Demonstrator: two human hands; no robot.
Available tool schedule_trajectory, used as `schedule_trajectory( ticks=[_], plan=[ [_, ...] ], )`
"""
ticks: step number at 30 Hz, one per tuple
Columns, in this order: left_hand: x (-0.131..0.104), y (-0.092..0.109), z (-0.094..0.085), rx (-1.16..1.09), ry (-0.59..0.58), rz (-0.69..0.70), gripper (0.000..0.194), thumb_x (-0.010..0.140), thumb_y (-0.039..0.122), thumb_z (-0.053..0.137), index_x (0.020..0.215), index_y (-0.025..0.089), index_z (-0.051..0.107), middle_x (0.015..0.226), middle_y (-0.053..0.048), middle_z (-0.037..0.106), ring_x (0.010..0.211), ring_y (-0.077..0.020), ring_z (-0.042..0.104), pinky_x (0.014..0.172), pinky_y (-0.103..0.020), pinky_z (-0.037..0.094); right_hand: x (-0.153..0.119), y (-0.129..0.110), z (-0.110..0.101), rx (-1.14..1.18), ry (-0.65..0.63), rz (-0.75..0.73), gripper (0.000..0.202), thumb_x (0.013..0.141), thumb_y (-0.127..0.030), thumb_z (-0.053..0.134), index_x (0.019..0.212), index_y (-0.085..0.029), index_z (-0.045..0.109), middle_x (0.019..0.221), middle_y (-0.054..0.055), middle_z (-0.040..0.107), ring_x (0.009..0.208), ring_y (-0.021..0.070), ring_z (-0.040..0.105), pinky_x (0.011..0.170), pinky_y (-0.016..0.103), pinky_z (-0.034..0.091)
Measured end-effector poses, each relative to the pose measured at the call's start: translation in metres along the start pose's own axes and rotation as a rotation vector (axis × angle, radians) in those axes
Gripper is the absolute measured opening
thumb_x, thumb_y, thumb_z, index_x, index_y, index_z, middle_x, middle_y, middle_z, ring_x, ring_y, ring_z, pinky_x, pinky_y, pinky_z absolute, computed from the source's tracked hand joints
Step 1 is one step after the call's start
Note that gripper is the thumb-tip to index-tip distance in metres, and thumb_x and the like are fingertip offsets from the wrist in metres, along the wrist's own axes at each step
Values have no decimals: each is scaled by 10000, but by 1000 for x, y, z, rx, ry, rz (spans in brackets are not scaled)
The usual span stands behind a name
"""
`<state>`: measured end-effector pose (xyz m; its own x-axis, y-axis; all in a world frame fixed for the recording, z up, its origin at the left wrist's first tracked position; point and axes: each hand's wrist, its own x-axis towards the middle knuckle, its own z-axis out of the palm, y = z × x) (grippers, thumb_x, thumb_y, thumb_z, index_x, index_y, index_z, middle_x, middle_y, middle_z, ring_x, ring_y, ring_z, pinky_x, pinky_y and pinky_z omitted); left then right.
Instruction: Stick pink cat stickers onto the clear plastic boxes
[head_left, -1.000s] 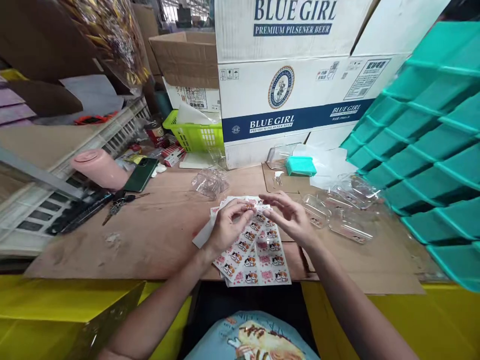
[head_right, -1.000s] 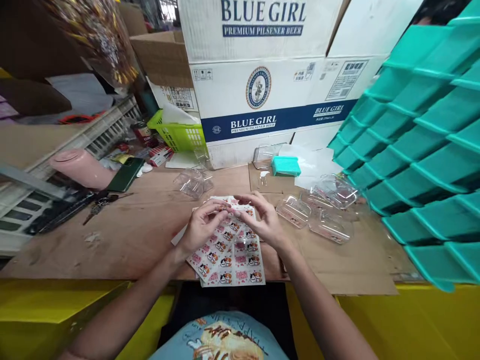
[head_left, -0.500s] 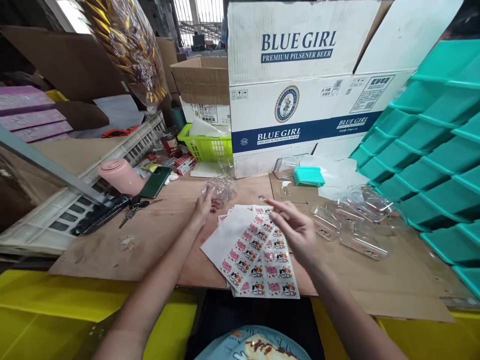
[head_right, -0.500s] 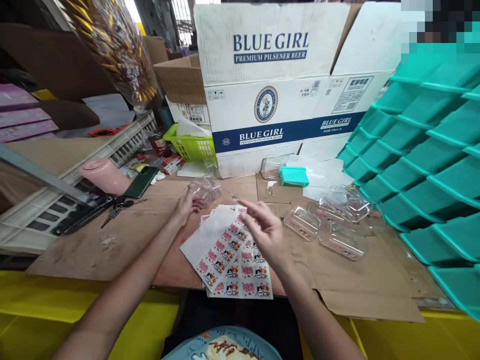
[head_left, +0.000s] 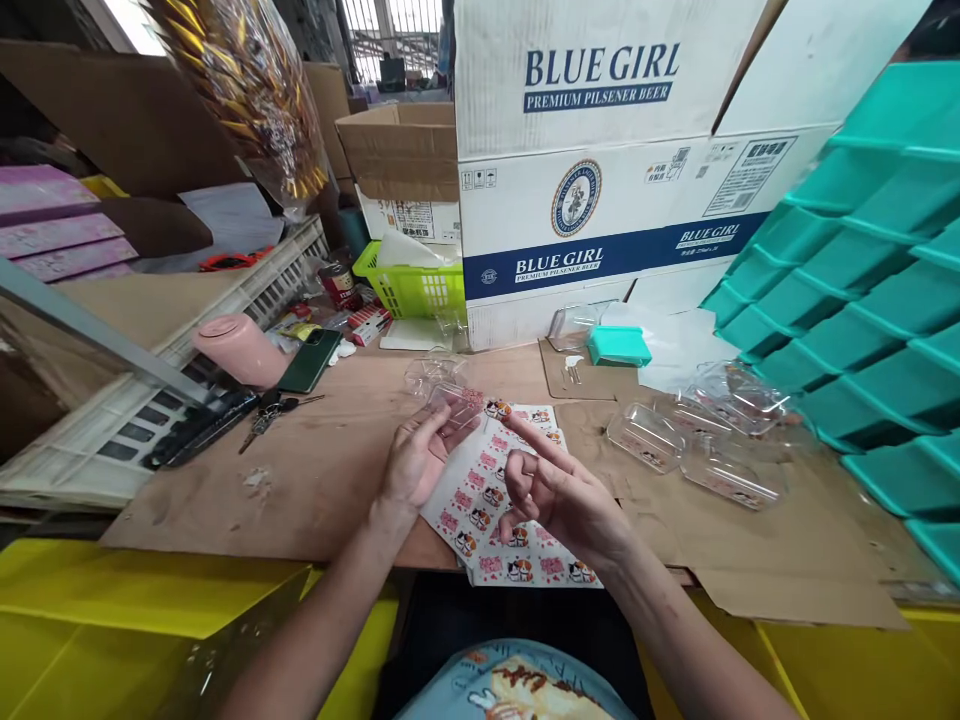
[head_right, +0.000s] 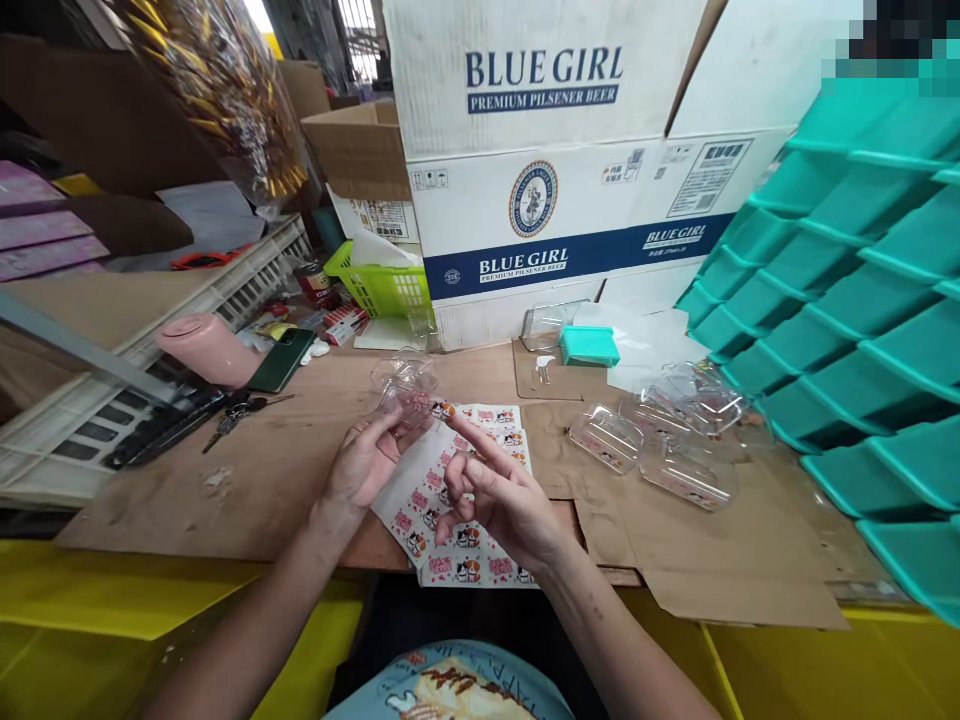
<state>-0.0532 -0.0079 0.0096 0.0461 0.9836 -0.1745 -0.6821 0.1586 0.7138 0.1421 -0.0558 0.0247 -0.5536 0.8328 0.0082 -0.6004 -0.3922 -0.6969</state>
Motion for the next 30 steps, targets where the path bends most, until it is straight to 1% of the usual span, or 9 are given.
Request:
schedule_trajectory(
  ticks=[3,7,12,16,20,23,27,30],
  plan=[
    [-13,-10,11,12,-34,28,206,762,112,726,966,145,729,1010,-57,763,921,-173,715,976,-352,529,-8,8,0,64,-3,17,596,925,-309,577,1486,-268,379,797,-7,491,591,102,380,606,412,581],
    [-19,-22,17,34,-85,60,196,761,118,724,955,146,740,1004,-65,764,956,-176,705,964,-335,528,-17,13,-2,110,11,32,605,918,-335,584,1483,-260,382,787,-8,489,584,100,364,552,378,591],
    [-22,-31,19,26,-103,38,202,757,128,725,954,168,740,1008,-51,765,977,-179,702,991,-349,508,-21,15,-3,134,24,30,581,929,-347,563,1478,-274,390,764,-15,480,562,92,334,518,343,593],
    [-23,-33,19,52,-103,32,196,749,149,735,944,173,742,1021,-54,761,1001,-198,696,997,-365,505,-20,17,-3,145,39,41,567,933,-354,552,1474,-278,399,755,-16,473,558,92,320,499,327,589],
    [-21,-34,18,55,-120,36,201,761,158,731,960,180,742,1026,-55,760,1017,-217,693,1000,-401,505,-19,18,-5,149,43,60,587,934,-357,550,1489,-282,374,732,-20,455,559,98,309,487,314,589],
    [-19,-35,16,58,-102,24,193,754,157,740,946,177,742,1002,-48,763,981,-204,701,978,-384,517,-20,17,-5,160,43,66,591,934,-348,547,1493,-270,370,726,-15,450,584,110,319,487,312,595],
    [-18,-38,14,38,-22,11,162,710,142,776,864,167,735,911,-29,770,854,-160,713,905,-330,544,-22,18,-4,168,34,46,574,931,-347,551,1477,-266,395,732,-10,457,591,112,321,485,312,598],
    [-19,-39,16,40,-17,7,163,710,143,776,866,162,734,923,-37,770,886,-169,710,914,-334,540,-22,19,-4,176,27,45,546,932,-343,552,1459,-283,420,735,-13,459,585,107,323,480,307,598]
  ],
)
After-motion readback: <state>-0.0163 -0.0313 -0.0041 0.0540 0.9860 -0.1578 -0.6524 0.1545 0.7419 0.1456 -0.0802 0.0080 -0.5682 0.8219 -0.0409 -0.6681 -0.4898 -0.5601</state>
